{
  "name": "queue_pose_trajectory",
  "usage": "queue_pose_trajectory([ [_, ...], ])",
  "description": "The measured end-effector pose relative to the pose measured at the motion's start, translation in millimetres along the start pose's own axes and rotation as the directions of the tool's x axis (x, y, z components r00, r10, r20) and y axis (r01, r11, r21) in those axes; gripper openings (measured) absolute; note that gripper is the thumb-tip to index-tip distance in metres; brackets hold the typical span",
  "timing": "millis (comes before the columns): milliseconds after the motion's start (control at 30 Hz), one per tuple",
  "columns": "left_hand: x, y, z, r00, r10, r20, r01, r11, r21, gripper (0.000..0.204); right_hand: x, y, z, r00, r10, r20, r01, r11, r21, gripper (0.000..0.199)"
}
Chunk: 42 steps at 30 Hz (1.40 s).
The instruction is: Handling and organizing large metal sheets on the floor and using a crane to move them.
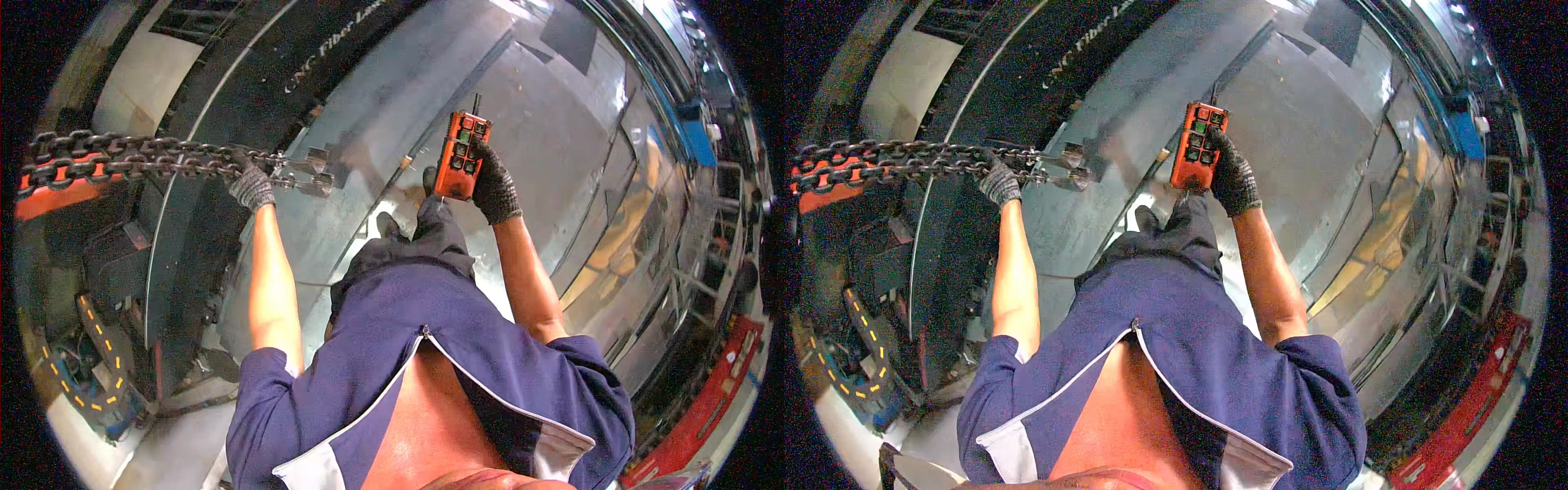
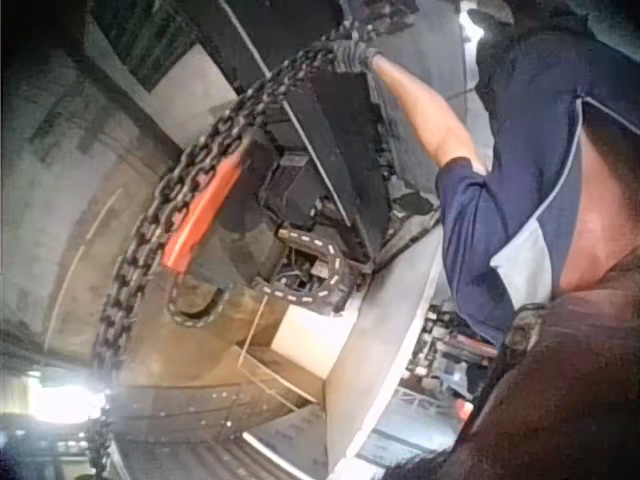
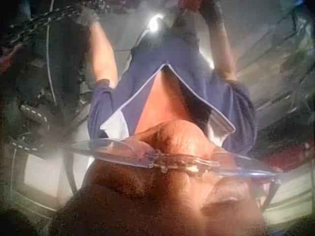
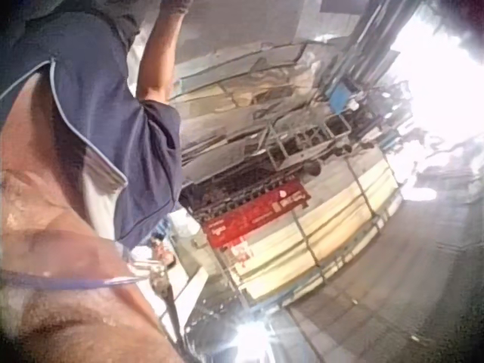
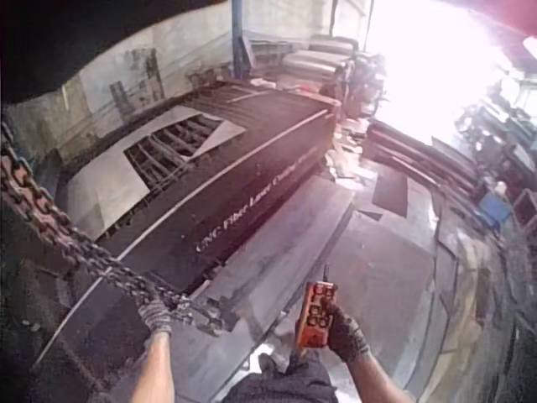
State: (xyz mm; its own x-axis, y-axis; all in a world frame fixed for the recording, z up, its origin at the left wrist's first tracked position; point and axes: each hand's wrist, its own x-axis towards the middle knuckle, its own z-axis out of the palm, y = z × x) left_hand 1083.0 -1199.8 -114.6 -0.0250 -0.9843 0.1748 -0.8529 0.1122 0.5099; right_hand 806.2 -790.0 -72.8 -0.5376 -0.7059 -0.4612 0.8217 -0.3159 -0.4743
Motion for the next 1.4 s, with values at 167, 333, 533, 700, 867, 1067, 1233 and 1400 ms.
queue_pose_trajectory([
  [167,-5.3,48.3,-20.6,0.998,0.032,-0.044,-0.046,0.933,-0.357,0.042,-10.5,22.3,-82.8,0.995,-0.088,-0.042,0.068,0.933,-0.353,0.040],
  [333,19.2,-0.2,8.9,0.943,0.328,0.049,-0.274,0.854,-0.442,0.054,-69.1,-8.5,-58.8,0.975,0.055,-0.214,-0.078,0.992,-0.102,0.044],
  [533,-30.3,76.8,1.6,0.997,0.047,-0.056,-0.062,0.950,-0.305,0.048,-97.9,-26.7,-105.1,0.955,0.127,-0.269,-0.156,0.983,-0.092,0.045],
  [700,-47.6,91.7,-13.6,0.963,-0.152,0.222,0.211,0.938,-0.275,0.060,-88.2,-36.9,-145.3,0.948,0.223,-0.229,-0.227,0.974,0.011,0.047],
  [867,-55.1,49.2,-16.3,0.997,0.020,0.076,-0.015,0.998,-0.066,0.064,-76.6,-47.4,-148.1,0.944,0.210,-0.254,-0.276,0.924,-0.264,0.047],
  [1067,-81.7,4.5,63.3,0.785,0.340,-0.518,-0.179,0.925,0.336,0.057,-35.4,-115.5,-200.8,0.883,0.377,-0.280,-0.469,0.674,-0.570,0.051],
  [1233,-143.3,139.4,22.2,0.988,-0.118,0.104,0.154,0.869,-0.471,0.062,-77.2,-155.9,-159.9,0.892,0.230,-0.390,-0.416,0.755,-0.506,0.054],
  [1400,-155.6,14.2,46.0,0.996,0.088,0.021,-0.075,0.935,-0.346,0.037,-50.9,-138.9,-139.8,0.927,0.228,-0.299,-0.359,0.770,-0.528,0.049],
])
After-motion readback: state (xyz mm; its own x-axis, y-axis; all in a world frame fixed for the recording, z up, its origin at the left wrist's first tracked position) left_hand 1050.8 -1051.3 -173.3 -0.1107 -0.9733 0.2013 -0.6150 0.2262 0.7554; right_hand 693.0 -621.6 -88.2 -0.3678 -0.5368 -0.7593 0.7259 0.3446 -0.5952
